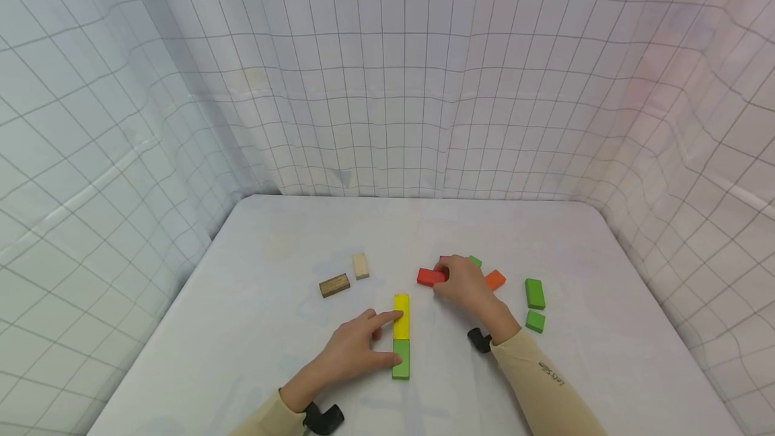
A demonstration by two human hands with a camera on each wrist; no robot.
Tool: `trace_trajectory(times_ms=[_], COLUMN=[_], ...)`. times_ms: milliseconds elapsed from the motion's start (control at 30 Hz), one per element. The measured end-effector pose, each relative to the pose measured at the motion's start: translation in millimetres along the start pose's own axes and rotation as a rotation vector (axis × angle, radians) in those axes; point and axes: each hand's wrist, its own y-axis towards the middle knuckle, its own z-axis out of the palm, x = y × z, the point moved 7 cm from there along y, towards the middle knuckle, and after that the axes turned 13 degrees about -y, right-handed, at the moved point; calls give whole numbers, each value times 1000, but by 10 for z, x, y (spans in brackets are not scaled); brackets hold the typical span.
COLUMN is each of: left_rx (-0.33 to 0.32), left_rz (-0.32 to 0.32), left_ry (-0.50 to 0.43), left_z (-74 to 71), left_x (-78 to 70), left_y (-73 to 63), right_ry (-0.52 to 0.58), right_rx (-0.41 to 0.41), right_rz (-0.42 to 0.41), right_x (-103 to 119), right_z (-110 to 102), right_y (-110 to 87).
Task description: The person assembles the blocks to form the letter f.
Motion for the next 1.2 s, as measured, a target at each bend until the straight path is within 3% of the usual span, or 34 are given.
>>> trace_trajectory(times_ms=[333, 667, 933, 1200], left_rx=[9, 11, 14, 8], left_rz=[-18, -16, -32, -10], left_ry=[6, 3, 2, 11], left_z=[-7, -9, 2, 2], left_x=[-8, -24, -17, -15], left_y=[4, 0, -4, 0], right_ry=[46, 246, 335, 405], right_rx=[-11, -26, -28, -30], right_rz=[7, 66, 72, 95], right_x=[-71, -151, -161, -170], right_z=[2, -4, 10, 23], right_y=[29, 38, 45, 38])
